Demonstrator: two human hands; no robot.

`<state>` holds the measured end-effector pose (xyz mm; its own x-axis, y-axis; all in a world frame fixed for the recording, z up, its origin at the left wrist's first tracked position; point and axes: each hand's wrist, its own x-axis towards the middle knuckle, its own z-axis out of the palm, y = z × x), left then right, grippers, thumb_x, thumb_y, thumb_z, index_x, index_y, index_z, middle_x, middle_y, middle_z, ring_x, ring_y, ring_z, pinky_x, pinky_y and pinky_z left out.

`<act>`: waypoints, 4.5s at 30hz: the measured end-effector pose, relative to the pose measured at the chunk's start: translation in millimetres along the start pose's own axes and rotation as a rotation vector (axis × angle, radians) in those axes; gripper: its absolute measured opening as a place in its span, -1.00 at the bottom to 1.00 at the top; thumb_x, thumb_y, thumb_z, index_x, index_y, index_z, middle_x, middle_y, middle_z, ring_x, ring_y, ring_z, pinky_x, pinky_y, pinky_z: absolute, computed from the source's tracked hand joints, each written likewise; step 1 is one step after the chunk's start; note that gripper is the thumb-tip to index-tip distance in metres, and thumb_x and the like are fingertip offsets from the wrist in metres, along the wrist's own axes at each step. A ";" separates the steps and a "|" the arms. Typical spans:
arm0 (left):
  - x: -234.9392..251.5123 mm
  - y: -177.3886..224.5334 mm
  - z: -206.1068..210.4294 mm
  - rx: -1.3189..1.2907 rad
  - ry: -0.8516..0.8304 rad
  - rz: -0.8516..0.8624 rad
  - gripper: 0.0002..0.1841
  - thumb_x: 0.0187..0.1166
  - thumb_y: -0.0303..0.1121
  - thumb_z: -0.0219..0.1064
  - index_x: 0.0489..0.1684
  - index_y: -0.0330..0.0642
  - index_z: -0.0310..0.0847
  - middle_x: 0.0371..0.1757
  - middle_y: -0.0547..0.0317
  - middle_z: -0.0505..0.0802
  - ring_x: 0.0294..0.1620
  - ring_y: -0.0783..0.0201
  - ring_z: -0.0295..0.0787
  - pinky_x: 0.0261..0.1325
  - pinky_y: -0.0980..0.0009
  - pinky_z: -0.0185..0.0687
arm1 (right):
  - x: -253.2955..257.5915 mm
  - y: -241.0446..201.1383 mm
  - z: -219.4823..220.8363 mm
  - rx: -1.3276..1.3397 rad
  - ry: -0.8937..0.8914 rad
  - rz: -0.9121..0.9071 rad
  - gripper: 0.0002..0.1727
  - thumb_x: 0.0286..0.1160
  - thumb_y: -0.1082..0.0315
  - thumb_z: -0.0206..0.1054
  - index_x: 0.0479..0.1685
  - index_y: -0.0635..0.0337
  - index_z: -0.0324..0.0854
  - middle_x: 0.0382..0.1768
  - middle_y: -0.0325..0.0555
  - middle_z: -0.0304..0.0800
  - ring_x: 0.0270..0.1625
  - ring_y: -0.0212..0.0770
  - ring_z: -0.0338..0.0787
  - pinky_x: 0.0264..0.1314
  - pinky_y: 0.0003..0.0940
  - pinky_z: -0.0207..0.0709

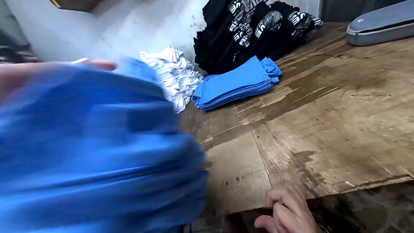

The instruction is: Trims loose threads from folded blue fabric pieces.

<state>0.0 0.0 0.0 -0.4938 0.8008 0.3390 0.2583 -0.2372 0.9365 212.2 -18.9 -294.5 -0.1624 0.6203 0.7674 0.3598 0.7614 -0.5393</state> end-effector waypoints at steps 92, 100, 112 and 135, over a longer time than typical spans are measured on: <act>-123.5 -232.7 14.9 0.605 -0.173 1.104 -0.83 0.61 -0.28 0.41 0.07 0.12 0.81 -0.11 0.34 0.84 -0.11 0.28 0.54 0.09 0.28 0.25 | -5.1 -3.4 -2.2 0.101 0.131 -0.163 -0.95 0.47 0.22 0.55 -0.19 -0.15 0.82 -0.23 -0.44 0.71 -0.02 -0.46 0.61 0.36 -0.40 0.33; -94.3 -227.3 -16.4 0.286 0.057 0.526 -0.95 0.46 -0.54 0.39 -0.27 -0.23 0.63 -0.33 0.38 0.77 -0.38 0.66 0.68 -0.33 0.70 0.65 | 12.0 26.8 -36.1 0.139 -0.191 0.108 -0.94 0.48 0.44 0.46 -0.28 0.12 0.83 -0.09 -0.13 0.85 -0.08 -0.43 0.85 -0.03 -0.54 0.80; -134.7 -228.9 18.8 0.476 -0.219 0.529 -0.63 0.61 -0.19 0.42 0.29 -0.14 0.79 0.09 0.05 0.82 0.10 0.30 0.74 0.15 0.38 0.67 | 17.5 14.4 -22.0 -0.185 -0.110 -0.127 -0.88 0.56 -0.06 0.43 -0.15 -0.42 0.85 0.27 -0.29 0.76 0.40 -0.22 0.59 0.47 -0.15 0.37; -136.9 -231.2 9.6 0.390 -0.461 0.402 -0.85 0.38 -0.44 0.48 -0.20 -0.01 0.91 -0.24 0.28 0.77 -0.17 0.47 0.71 -0.10 0.54 0.68 | 29.4 -11.3 -52.1 -0.213 -0.236 0.098 -0.59 0.38 -0.02 0.59 -0.04 0.11 0.76 -0.03 0.02 0.83 0.09 -0.05 0.81 0.16 -0.06 0.69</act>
<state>15.9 -49.5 -263.8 0.0793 0.8638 0.4976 0.6658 -0.4174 0.6185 251.2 -19.2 -247.7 -0.3168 0.7340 0.6007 0.5639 0.6550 -0.5030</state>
